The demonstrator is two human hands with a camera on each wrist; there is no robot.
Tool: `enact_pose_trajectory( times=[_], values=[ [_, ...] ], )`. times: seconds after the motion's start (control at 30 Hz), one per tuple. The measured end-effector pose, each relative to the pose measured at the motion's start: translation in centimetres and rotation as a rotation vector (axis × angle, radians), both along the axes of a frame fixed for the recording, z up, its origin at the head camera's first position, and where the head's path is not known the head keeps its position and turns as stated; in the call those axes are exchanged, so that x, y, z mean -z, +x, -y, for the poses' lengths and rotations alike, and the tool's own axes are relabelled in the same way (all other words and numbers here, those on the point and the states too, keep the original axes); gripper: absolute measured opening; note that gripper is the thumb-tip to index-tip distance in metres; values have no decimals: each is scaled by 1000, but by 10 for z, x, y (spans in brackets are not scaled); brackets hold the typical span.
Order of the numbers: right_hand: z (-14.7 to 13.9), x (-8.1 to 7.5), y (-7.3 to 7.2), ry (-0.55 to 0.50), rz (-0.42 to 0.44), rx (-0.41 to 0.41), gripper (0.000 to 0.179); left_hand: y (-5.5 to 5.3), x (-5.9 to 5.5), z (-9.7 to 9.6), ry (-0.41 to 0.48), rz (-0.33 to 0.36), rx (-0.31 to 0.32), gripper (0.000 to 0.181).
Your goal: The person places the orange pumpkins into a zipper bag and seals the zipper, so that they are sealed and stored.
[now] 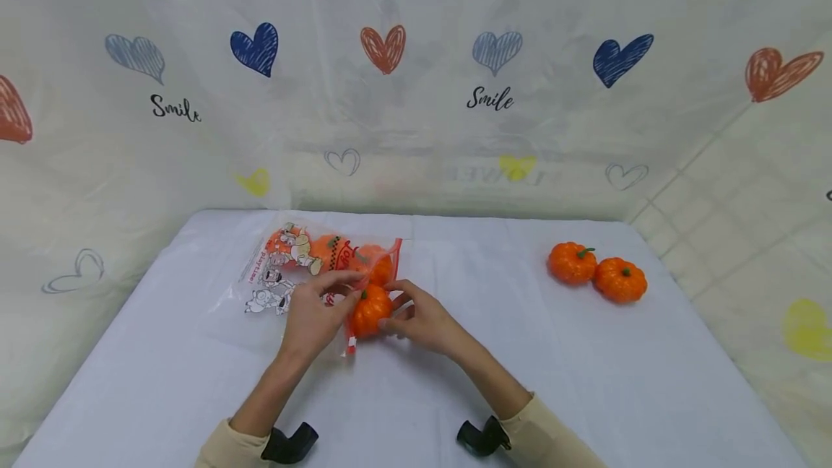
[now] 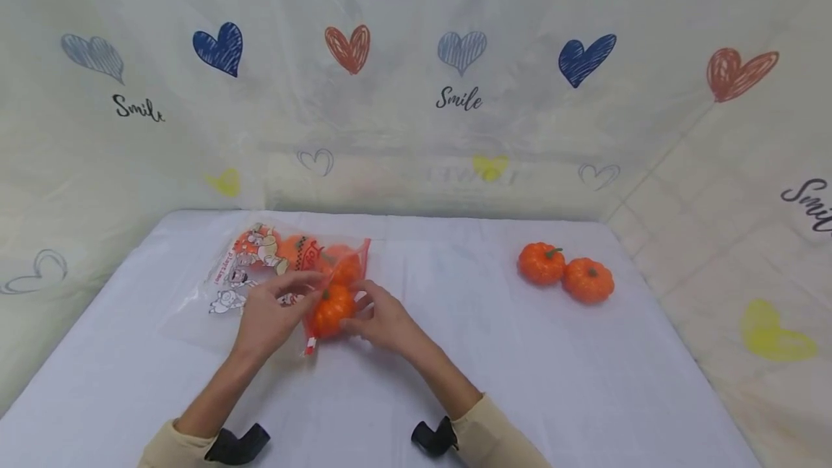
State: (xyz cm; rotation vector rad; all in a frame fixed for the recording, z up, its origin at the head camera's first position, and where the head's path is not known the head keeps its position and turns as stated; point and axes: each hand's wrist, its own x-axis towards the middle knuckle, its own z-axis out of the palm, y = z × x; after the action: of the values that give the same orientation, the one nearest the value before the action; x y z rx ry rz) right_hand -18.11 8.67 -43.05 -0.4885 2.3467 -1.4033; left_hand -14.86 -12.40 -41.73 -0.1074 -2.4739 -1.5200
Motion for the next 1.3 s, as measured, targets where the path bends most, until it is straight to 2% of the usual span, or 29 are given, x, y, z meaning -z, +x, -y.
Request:
enact_pose_trajectory(
  times=[0.3,0.43,0.6,0.73,0.93,1.1,1.3],
  values=[
    [-5,2,1,-32,85,-96,68,6,1,5,-178,34,-16,35],
    [-6,1,1,-32,101,-118,68,10,0,8,-218,35,-22,33],
    [-4,0,0,-40,98,-146,68,12,-1,10,-211,1,-11,28],
    [-1,0,0,-47,95,-164,67,12,-1,11,-176,8,-4,29],
    [8,1,0,-46,52,-96,66,13,1,14,-100,24,28,30],
    [16,1,1,-49,18,-30,65,12,0,14,-70,34,46,29],
    [15,-3,3,-67,13,-57,66,11,-1,14,-48,14,33,28]
  ],
)
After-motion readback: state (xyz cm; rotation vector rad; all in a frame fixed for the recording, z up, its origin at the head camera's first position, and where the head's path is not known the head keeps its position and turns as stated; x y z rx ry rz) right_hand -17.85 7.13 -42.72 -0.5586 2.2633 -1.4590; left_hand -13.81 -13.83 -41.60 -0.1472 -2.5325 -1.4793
